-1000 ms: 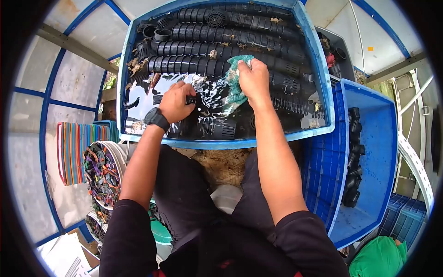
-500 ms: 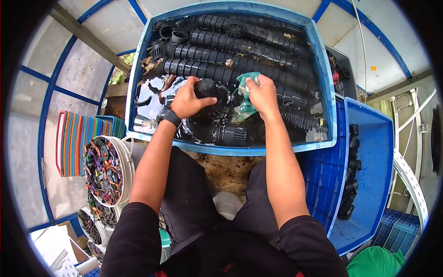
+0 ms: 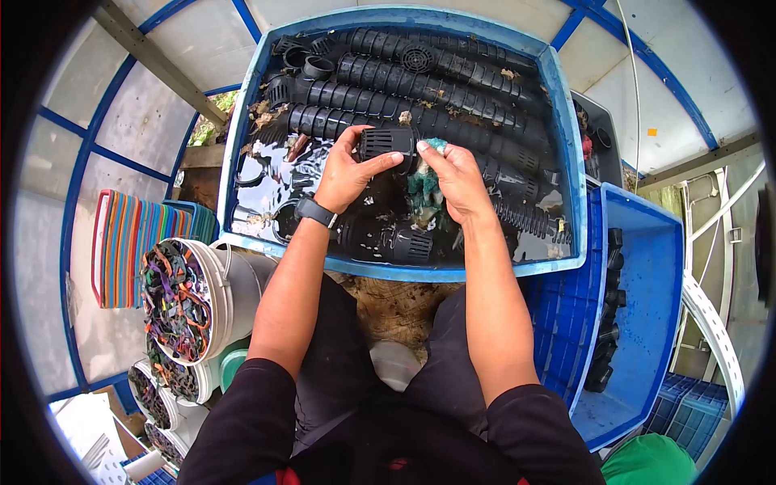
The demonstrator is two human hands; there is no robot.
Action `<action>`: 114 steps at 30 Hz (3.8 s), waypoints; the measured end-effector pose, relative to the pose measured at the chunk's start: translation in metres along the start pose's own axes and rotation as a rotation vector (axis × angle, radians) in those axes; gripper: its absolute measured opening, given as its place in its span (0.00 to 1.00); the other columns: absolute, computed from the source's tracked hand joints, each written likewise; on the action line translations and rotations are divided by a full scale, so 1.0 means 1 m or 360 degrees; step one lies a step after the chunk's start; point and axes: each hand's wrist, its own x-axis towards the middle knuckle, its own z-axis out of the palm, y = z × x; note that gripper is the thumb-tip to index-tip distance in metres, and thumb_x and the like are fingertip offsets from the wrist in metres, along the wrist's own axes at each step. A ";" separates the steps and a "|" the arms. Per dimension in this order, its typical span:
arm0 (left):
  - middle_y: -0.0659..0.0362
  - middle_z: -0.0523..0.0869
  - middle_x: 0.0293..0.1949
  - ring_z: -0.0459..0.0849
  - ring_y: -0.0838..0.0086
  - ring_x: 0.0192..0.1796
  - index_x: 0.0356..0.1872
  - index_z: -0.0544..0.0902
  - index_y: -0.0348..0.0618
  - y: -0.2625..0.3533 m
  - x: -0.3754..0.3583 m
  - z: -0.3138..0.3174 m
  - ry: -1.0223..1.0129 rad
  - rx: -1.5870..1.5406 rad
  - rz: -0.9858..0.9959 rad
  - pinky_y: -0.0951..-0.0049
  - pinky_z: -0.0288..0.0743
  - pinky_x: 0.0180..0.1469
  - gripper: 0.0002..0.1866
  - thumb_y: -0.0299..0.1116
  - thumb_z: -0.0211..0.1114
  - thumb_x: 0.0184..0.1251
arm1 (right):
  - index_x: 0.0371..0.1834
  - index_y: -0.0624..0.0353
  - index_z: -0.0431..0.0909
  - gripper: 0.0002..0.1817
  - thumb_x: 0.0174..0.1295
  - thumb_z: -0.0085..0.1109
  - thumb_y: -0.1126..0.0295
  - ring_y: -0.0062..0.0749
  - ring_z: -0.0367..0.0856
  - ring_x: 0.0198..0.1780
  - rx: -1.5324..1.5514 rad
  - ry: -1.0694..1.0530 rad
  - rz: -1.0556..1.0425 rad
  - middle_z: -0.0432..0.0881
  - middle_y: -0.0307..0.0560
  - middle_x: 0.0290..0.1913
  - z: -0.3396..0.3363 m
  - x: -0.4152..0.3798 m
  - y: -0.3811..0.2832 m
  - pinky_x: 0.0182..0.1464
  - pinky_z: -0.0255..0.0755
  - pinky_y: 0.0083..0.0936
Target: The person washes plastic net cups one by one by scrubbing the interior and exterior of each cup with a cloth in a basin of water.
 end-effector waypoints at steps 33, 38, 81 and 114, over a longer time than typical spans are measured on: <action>0.44 0.79 0.56 0.77 0.48 0.60 0.55 0.78 0.34 -0.061 -0.003 0.001 -0.0168 0.1706 0.0335 0.53 0.74 0.59 0.36 0.45 0.78 0.45 | 0.39 0.69 0.82 0.16 0.68 0.56 0.63 0.65 0.83 0.48 -0.1528 0.0270 -0.0264 0.84 0.68 0.41 0.012 -0.005 0.041 0.52 0.75 0.48; 0.37 0.83 0.46 0.82 0.43 0.52 0.53 0.75 0.30 -0.046 -0.001 0.003 0.0056 0.1342 0.0536 0.52 0.76 0.55 0.29 0.37 0.73 0.52 | 0.33 0.69 0.75 0.15 0.72 0.51 0.66 0.69 0.80 0.43 -0.1400 0.0270 -0.1071 0.81 0.70 0.35 0.038 -0.031 0.041 0.45 0.72 0.54; 0.50 0.85 0.46 0.83 0.52 0.51 0.60 0.66 0.41 -0.013 -0.006 0.014 0.0069 0.1642 0.0629 0.49 0.68 0.54 0.45 0.40 0.82 0.41 | 0.34 0.67 0.76 0.12 0.72 0.53 0.69 0.60 0.81 0.31 -0.1026 0.0364 -0.0691 0.79 0.62 0.27 0.040 -0.031 0.010 0.33 0.71 0.47; 0.42 0.85 0.49 0.84 0.49 0.53 0.53 0.77 0.34 -0.031 -0.008 -0.023 -0.0145 0.1487 0.0155 0.58 0.78 0.57 0.38 0.42 0.82 0.40 | 0.43 0.61 0.86 0.13 0.59 0.56 0.70 0.61 0.84 0.50 -0.2048 -0.0109 0.0082 0.86 0.64 0.44 0.019 0.000 0.046 0.56 0.78 0.49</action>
